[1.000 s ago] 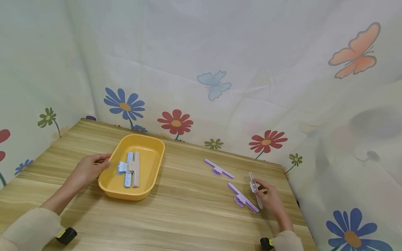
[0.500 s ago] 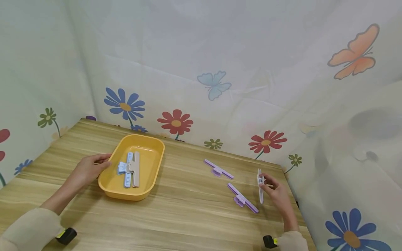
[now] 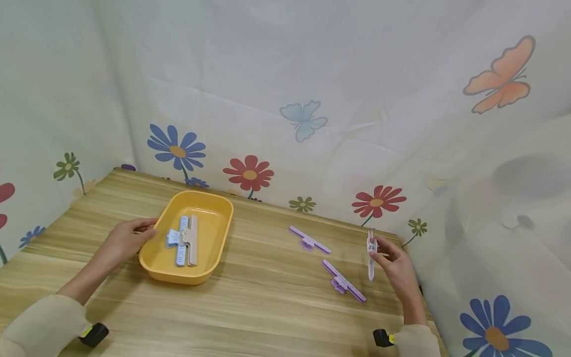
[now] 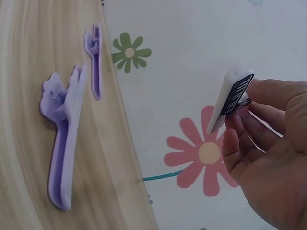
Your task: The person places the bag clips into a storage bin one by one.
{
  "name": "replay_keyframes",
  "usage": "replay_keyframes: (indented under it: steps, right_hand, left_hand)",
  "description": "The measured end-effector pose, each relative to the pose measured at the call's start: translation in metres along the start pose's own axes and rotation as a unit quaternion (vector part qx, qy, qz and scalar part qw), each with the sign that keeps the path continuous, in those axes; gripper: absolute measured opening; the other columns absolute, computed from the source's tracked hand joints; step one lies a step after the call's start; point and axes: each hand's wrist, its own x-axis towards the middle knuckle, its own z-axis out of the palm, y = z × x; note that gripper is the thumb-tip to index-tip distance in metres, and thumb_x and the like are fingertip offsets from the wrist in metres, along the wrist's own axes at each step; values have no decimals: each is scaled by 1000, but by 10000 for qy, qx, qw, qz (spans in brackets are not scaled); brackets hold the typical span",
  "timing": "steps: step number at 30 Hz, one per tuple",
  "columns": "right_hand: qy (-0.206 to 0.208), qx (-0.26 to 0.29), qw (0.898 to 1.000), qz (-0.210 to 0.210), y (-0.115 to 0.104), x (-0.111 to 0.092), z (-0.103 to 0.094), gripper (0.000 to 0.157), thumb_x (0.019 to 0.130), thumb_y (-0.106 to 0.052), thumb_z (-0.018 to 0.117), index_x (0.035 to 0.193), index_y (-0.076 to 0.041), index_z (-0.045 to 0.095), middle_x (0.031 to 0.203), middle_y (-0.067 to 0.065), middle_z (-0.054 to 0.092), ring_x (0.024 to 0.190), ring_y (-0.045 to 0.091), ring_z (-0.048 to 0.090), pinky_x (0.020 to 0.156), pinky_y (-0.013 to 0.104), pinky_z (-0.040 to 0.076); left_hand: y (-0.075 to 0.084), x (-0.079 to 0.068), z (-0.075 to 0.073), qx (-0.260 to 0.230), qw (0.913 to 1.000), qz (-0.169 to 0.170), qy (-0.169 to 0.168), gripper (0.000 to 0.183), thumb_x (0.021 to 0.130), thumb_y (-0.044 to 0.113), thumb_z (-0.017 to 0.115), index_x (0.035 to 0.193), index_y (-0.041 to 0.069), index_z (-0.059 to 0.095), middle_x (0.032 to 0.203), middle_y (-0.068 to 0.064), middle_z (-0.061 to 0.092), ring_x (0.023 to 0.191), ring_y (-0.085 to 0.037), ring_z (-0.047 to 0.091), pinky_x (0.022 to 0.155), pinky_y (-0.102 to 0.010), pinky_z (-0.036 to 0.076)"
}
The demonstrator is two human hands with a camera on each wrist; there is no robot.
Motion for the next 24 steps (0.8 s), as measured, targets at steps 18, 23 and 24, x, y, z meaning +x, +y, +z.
replay_keyframes:
  steps: [18,23,24]
  right_hand:
    - [84,30,10000,-26,-34,4,-2,56,101,-27,70,149,-1,54,120,-1,65,103,7,59,88,10,46]
    - [78,144,9998,-68,-41,6,3,56,101,-25,70,147,0,54,117,-5,65,103,8,59,89,11,46]
    - [75,140,9998,-92,-42,6,4,55,101,-25,70,147,0,54,116,-6,65,103,8,59,88,11,47]
  left_hand:
    - [1,1,-1,48,10000,37,27,49,105,20,58,142,-12,53,121,-27,62,104,-34,56,77,-33,48]
    - [1,0,-1,40,9999,100,58,48,105,20,58,142,-11,53,119,-24,62,105,-34,56,78,-34,48]
    - [1,0,0,34,9999,111,62,48,105,20,58,142,-11,53,119,-24,62,106,-34,56,78,-34,47]
